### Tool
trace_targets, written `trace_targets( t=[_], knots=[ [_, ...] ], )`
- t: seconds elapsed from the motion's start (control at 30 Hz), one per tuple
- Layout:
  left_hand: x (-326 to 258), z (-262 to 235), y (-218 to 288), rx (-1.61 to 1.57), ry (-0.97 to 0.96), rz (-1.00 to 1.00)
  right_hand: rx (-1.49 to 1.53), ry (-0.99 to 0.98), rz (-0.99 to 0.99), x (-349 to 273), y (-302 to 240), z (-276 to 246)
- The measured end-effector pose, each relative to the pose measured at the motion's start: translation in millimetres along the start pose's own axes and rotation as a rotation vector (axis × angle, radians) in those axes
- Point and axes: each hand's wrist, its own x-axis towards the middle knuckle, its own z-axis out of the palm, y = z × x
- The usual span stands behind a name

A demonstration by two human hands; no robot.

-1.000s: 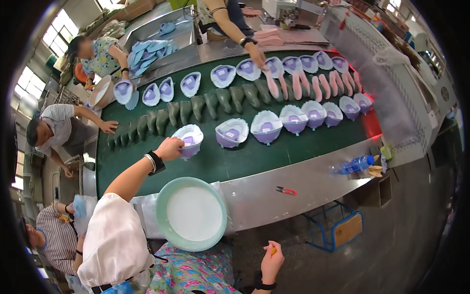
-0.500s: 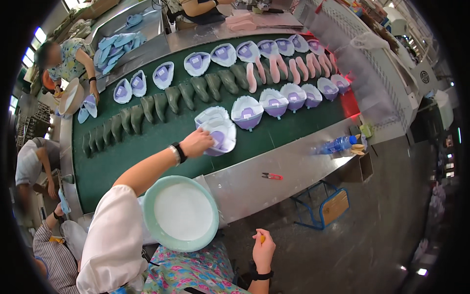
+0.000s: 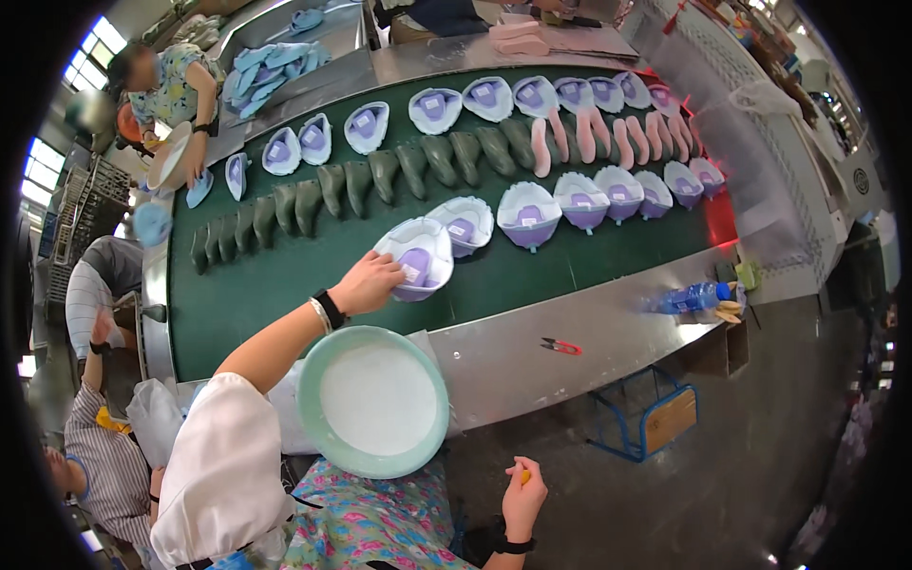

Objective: The person paints the interior of purple shoe parts with white paint using a brush. They pick up each part from a conveyor belt, dip the brush into a bowl of white paint, and apply the paint to the inside surface before placing the part back on the belt.

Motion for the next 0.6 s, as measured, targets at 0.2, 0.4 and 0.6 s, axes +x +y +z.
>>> trace_targets(
  t=[0.2, 0.4, 0.6],
  knots=[
    [-2, 3, -15, -0.006, -0.102, 0.188, -0.015, -0.058, -0.119, 9, -17, 13],
    [74, 69, 13, 0.009, -0.15, 0.321, -0.063, -0.064, -0.045, 0, -15, 17],
    [108, 87, 32, 0.173, -0.179, 0.39, -0.075, -0.073, 0.007, -4, 6, 23]
  ],
)
